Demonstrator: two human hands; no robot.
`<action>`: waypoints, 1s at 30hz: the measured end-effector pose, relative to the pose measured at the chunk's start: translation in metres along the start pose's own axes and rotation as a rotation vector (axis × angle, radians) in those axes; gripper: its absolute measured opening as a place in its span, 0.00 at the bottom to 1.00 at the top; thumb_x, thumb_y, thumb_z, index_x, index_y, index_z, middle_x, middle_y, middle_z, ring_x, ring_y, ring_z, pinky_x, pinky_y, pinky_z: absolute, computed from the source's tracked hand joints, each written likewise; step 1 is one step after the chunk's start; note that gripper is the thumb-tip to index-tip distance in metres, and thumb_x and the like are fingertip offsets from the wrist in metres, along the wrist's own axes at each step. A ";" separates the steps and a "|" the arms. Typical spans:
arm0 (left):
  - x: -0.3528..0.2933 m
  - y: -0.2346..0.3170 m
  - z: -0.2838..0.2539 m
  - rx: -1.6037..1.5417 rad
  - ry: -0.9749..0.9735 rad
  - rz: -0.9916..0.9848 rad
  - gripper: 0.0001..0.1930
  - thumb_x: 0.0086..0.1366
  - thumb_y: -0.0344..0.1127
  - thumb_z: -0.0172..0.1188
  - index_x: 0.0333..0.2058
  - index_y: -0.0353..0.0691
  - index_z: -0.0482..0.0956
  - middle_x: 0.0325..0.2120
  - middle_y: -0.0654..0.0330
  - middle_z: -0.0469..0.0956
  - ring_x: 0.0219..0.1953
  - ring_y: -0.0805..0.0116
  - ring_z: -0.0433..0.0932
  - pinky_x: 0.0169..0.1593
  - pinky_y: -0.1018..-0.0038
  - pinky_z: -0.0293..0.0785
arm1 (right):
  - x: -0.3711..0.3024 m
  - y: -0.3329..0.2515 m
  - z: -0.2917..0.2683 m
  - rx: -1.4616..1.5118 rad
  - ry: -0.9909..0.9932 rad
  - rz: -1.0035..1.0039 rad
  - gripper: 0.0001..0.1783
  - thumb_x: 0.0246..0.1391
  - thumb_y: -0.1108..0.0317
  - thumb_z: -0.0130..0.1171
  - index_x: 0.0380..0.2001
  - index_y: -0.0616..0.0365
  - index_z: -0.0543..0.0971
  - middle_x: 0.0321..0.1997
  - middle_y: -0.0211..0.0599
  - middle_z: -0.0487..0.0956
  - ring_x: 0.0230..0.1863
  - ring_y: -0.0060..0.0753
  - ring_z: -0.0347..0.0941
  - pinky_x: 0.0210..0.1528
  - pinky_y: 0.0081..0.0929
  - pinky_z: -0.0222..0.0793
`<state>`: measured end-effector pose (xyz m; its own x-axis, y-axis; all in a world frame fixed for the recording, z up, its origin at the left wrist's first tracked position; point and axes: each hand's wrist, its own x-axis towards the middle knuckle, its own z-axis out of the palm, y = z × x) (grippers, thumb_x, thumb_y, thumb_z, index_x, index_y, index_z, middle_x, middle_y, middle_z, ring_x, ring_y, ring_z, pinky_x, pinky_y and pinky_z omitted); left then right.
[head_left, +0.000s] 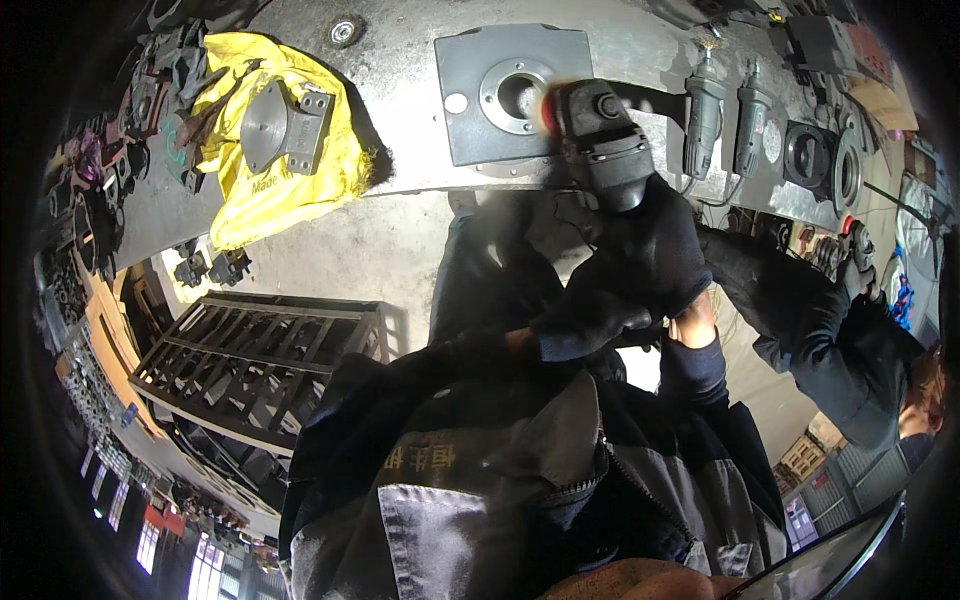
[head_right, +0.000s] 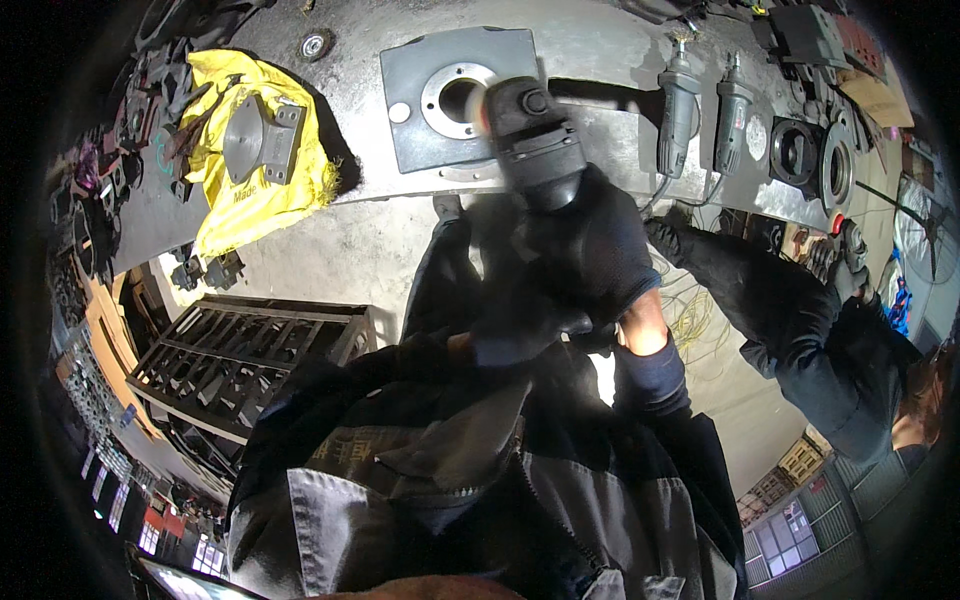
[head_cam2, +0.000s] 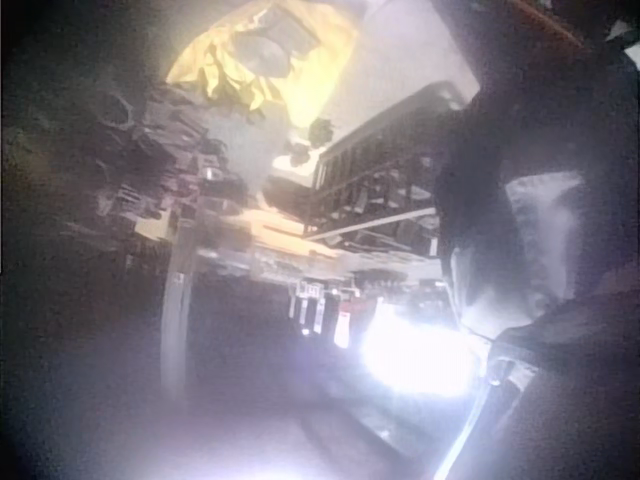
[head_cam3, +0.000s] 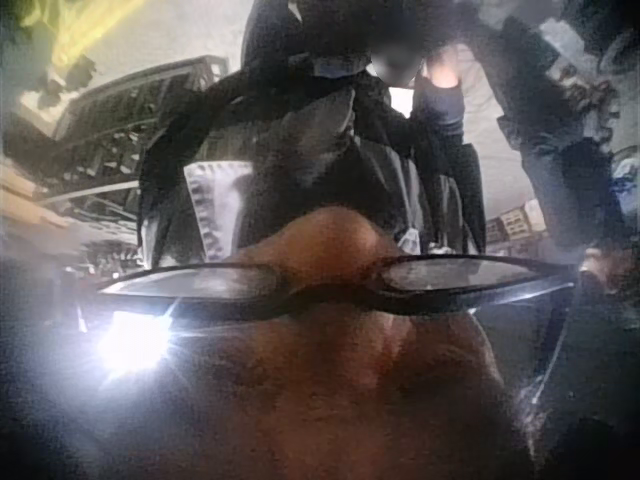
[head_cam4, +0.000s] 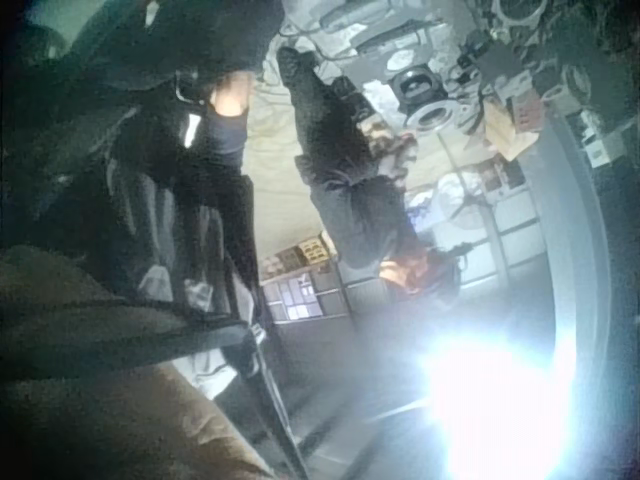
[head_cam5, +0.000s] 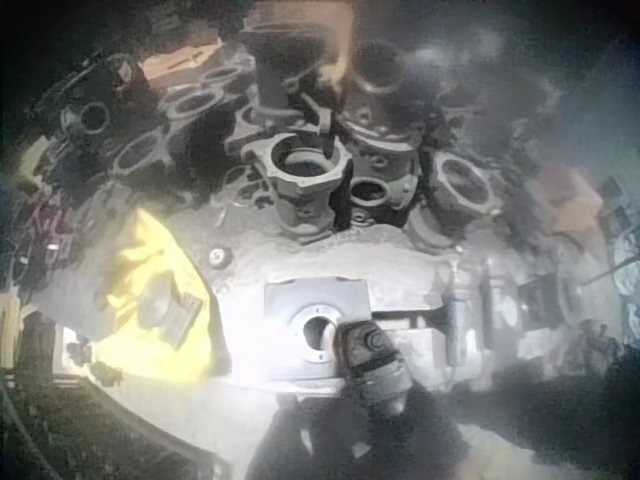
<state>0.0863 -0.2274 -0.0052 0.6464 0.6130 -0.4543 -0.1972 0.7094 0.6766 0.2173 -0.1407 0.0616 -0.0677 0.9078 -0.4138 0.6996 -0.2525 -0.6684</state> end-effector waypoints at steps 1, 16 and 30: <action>0.000 -0.009 -0.001 0.033 0.046 0.116 0.22 0.61 0.31 0.73 0.53 0.33 0.80 0.45 0.57 0.85 0.44 0.68 0.82 0.48 0.70 0.81 | 0.001 -0.004 0.003 0.119 -0.007 0.035 0.34 0.43 0.55 0.76 0.50 0.64 0.80 0.40 0.53 0.87 0.43 0.55 0.86 0.47 0.43 0.81; -0.006 -0.014 -0.022 0.215 0.076 0.405 0.12 0.72 0.38 0.63 0.45 0.34 0.84 0.32 0.64 0.85 0.34 0.73 0.80 0.40 0.76 0.79 | 0.021 -0.019 0.021 -0.072 0.008 -0.215 0.21 0.48 0.67 0.70 0.45 0.65 0.78 0.37 0.50 0.83 0.39 0.56 0.82 0.42 0.43 0.78; 0.015 0.005 -0.043 0.265 -0.026 0.110 0.26 0.57 0.44 0.77 0.50 0.36 0.83 0.48 0.54 0.85 0.52 0.67 0.81 0.52 0.66 0.79 | 0.043 0.001 0.024 -0.322 0.092 -0.453 0.19 0.43 0.62 0.72 0.38 0.59 0.83 0.36 0.48 0.83 0.39 0.60 0.81 0.42 0.46 0.78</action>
<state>0.0633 -0.1996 -0.0341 0.6513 0.6698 -0.3566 -0.0705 0.5213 0.8504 0.1985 -0.1100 0.0281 -0.3598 0.9308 -0.0637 0.7977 0.2715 -0.5385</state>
